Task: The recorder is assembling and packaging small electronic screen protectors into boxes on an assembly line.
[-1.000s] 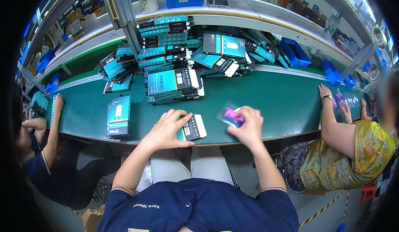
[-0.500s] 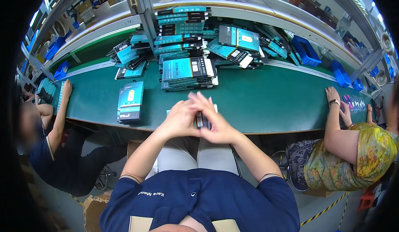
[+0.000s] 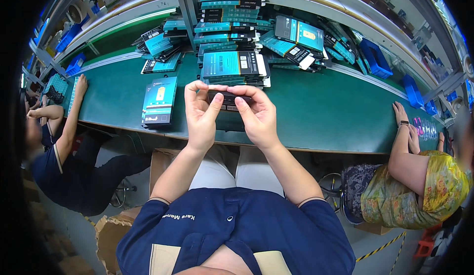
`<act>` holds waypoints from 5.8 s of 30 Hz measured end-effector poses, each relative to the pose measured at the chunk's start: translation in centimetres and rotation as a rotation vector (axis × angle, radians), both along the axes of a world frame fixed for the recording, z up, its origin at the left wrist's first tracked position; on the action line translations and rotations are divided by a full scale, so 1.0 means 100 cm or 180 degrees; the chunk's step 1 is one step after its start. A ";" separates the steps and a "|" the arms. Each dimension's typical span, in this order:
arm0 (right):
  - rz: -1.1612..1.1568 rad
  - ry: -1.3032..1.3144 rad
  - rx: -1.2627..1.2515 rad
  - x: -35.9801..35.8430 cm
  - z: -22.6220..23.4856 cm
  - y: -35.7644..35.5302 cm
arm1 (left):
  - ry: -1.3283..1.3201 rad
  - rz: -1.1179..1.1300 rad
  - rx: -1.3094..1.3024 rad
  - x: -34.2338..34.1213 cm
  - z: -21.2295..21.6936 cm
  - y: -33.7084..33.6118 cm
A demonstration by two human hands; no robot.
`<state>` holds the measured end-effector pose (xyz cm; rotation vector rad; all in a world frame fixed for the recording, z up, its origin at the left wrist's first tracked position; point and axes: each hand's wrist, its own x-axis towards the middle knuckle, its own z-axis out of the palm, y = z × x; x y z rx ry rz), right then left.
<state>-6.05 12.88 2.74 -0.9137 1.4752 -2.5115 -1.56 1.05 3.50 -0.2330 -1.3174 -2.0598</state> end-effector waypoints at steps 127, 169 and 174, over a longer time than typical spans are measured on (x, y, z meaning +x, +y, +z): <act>-0.1058 0.0349 0.1335 -0.009 -0.053 0.045 | -0.2376 0.3767 -0.3600 0.052 -0.051 -0.218; -0.0282 -0.0268 0.0750 -0.016 -0.052 0.054 | -0.0138 0.2441 -0.3661 -0.016 -0.040 -0.095; -0.0394 -0.0167 0.1215 -0.012 -0.049 0.062 | -0.0018 0.2278 -0.5100 -0.051 0.003 -0.042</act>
